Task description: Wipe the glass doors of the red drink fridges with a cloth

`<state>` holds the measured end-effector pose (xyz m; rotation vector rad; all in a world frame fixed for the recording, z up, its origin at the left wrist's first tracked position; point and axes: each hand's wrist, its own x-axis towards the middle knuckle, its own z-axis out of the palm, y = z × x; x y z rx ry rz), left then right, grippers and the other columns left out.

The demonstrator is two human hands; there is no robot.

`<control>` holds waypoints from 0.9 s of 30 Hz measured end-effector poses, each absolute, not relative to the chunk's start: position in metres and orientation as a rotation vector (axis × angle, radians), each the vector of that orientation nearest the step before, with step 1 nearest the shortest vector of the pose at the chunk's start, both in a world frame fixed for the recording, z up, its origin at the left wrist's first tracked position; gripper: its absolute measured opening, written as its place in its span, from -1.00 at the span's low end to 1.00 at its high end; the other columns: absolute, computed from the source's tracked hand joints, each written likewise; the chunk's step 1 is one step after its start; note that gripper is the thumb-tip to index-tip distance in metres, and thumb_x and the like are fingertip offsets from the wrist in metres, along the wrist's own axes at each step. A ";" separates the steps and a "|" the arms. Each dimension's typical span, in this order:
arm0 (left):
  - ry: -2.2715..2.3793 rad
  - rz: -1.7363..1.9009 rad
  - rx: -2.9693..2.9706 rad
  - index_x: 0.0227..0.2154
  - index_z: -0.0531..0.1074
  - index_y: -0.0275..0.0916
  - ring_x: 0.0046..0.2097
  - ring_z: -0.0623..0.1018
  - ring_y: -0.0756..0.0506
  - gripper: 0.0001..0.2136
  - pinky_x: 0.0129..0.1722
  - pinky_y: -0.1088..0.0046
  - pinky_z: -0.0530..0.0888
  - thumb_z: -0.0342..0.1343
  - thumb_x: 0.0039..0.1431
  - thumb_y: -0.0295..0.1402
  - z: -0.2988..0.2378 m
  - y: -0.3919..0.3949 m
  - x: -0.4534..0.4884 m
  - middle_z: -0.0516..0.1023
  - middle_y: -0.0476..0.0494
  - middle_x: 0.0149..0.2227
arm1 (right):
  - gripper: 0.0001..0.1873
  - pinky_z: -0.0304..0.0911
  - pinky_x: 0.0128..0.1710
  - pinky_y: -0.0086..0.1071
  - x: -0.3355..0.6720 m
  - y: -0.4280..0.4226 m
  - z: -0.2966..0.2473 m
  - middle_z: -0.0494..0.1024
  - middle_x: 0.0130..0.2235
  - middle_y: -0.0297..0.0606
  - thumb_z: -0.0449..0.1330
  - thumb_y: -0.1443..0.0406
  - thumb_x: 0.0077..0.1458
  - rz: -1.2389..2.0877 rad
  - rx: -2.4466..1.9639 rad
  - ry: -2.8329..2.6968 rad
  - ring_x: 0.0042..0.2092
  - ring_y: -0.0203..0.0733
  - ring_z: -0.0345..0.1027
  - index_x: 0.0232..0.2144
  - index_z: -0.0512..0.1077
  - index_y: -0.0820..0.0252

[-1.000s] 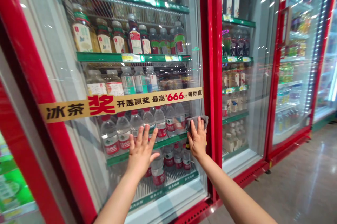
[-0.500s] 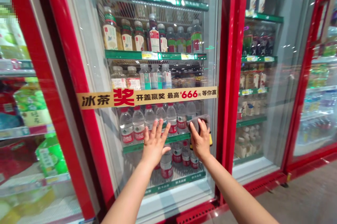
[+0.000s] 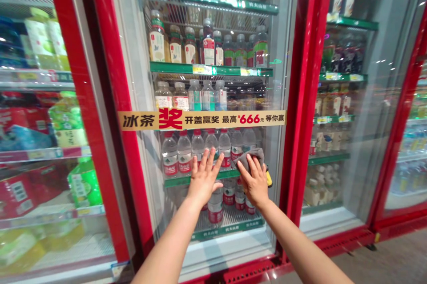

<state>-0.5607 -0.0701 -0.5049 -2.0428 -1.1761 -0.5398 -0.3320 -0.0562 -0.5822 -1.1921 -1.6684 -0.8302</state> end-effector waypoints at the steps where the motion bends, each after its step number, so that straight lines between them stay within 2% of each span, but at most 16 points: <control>1: -1.181 -0.537 -2.043 0.41 -0.39 -0.06 0.45 -0.33 -0.34 0.23 0.36 -0.23 -0.30 0.41 -0.10 0.05 -0.505 -0.070 -0.560 -0.37 -0.36 0.44 | -0.34 0.04 0.31 0.18 -0.330 -0.060 -0.586 0.19 0.40 -0.21 0.14 0.34 0.25 -0.843 -1.171 -1.752 0.39 0.11 0.05 0.33 0.19 -0.27; 5: -1.192 -0.521 -2.040 0.41 -0.40 -0.06 0.45 -0.31 -0.35 0.25 0.36 -0.26 -0.20 0.41 -0.11 0.05 -0.505 -0.070 -0.560 -0.36 -0.36 0.44 | -0.26 0.06 0.33 0.06 -0.297 -0.071 -0.597 0.16 0.41 -0.34 0.09 0.42 0.25 -0.843 -1.115 -1.925 0.39 -0.01 0.07 0.35 0.10 -0.35; 11: -1.168 -0.541 -2.023 0.42 -0.40 -0.09 0.45 -0.32 -0.29 0.24 0.40 -0.17 -0.12 0.42 -0.08 -0.01 -0.510 -0.071 -0.561 -0.34 -0.32 0.45 | -0.21 0.14 0.21 0.29 -0.318 -0.058 -0.561 -0.15 0.49 -0.20 0.00 0.41 0.32 -0.697 -1.246 -1.529 0.46 0.18 -0.21 0.41 -0.19 -0.32; 14: -1.170 -0.566 -2.009 0.42 -0.42 -0.13 0.46 -0.28 -0.24 0.17 0.42 -0.09 -0.09 0.37 0.03 -0.05 -0.518 -0.077 -0.561 -0.30 -0.28 0.46 | -0.20 0.08 0.26 0.29 -0.337 -0.067 -0.564 -0.12 0.48 -0.17 0.06 0.39 0.29 -0.760 -1.225 -1.716 0.45 0.17 -0.18 0.42 -0.15 -0.26; 18: -1.137 -0.565 -1.998 0.43 -0.38 -0.08 0.47 -0.26 -0.24 0.13 0.43 -0.07 -0.06 0.37 0.05 -0.11 -0.532 -0.088 -0.566 -0.29 -0.21 0.47 | -0.16 0.03 0.35 0.12 -0.319 -0.085 -0.588 0.03 0.45 -0.31 0.06 0.48 0.24 -0.859 -1.147 -1.994 0.43 0.00 -0.03 0.40 -0.08 -0.33; 23: -1.107 -0.525 -2.012 0.44 -0.34 -0.12 0.47 -0.30 -0.22 0.17 0.43 -0.05 -0.06 0.42 -0.02 -0.12 -0.539 -0.093 -0.571 -0.26 -0.18 0.47 | -0.16 0.21 0.20 0.22 -0.328 -0.075 -0.567 -0.19 0.49 -0.20 0.03 0.43 0.28 -0.763 -1.339 -1.659 0.45 0.20 -0.15 0.42 -0.23 -0.29; 27: -1.151 -0.521 -1.982 0.44 -0.31 -0.25 0.47 -0.34 -0.19 0.13 0.44 -0.01 -0.07 0.39 0.03 -0.14 -0.544 -0.093 -0.570 -0.26 -0.20 0.47 | -0.19 0.15 0.23 0.26 -0.367 -0.074 -0.552 -0.16 0.48 -0.14 0.05 0.38 0.29 -0.782 -1.292 -1.702 0.44 0.21 -0.13 0.43 -0.19 -0.22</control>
